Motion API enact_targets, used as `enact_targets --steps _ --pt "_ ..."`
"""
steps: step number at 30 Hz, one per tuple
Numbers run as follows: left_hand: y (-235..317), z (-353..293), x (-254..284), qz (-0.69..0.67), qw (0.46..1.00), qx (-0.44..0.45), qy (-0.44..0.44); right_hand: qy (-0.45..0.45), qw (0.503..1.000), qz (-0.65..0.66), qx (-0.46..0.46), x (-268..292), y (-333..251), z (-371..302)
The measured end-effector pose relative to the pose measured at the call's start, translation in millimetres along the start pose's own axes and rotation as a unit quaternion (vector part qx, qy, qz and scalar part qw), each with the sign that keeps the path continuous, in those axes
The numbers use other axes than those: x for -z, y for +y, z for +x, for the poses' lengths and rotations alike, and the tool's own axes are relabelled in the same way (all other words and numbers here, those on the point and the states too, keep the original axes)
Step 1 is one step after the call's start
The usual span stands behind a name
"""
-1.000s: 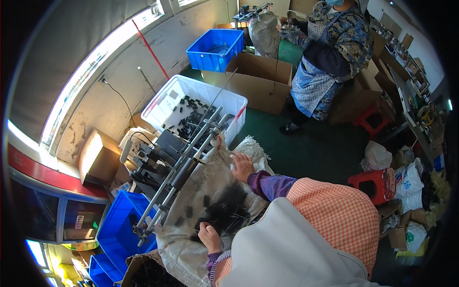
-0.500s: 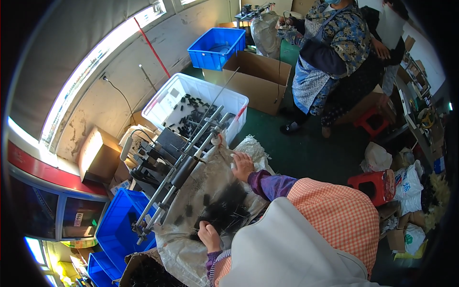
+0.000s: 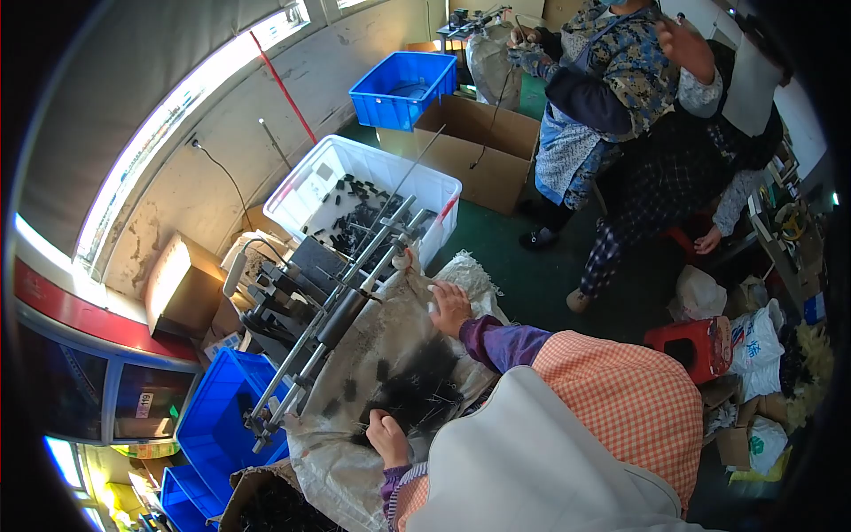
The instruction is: Processing and sorting small black plastic components using a machine in a manufacturing facility.
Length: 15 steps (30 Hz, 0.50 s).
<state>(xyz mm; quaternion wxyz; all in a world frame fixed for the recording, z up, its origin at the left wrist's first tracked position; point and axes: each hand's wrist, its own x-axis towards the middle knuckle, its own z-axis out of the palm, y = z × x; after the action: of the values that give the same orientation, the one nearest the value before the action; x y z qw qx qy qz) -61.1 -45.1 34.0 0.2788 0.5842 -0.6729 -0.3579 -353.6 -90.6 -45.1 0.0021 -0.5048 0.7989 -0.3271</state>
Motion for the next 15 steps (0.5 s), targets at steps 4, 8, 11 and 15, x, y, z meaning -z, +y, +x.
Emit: enact_targets --steps 4,8,11,15 --pt "-3.2 0.0 -1.5 0.001 1.000 -0.002 0.002 0.008 1.000 -0.002 0.004 -0.2 -0.1 -0.2" --pt "-2.6 -0.2 -2.7 0.000 1.000 0.003 -0.001 0.004 1.000 -0.002 0.002 -1.5 2.9 -0.1" --pt "-1.2 -0.5 -2.4 0.000 1.000 0.001 0.001 0.008 1.000 -0.001 0.004 -2.0 3.0 -0.6" --pt "-0.5 -0.1 -0.8 0.000 1.000 0.001 -0.003 0.003 1.000 0.000 0.000 -1.1 0.5 0.4"
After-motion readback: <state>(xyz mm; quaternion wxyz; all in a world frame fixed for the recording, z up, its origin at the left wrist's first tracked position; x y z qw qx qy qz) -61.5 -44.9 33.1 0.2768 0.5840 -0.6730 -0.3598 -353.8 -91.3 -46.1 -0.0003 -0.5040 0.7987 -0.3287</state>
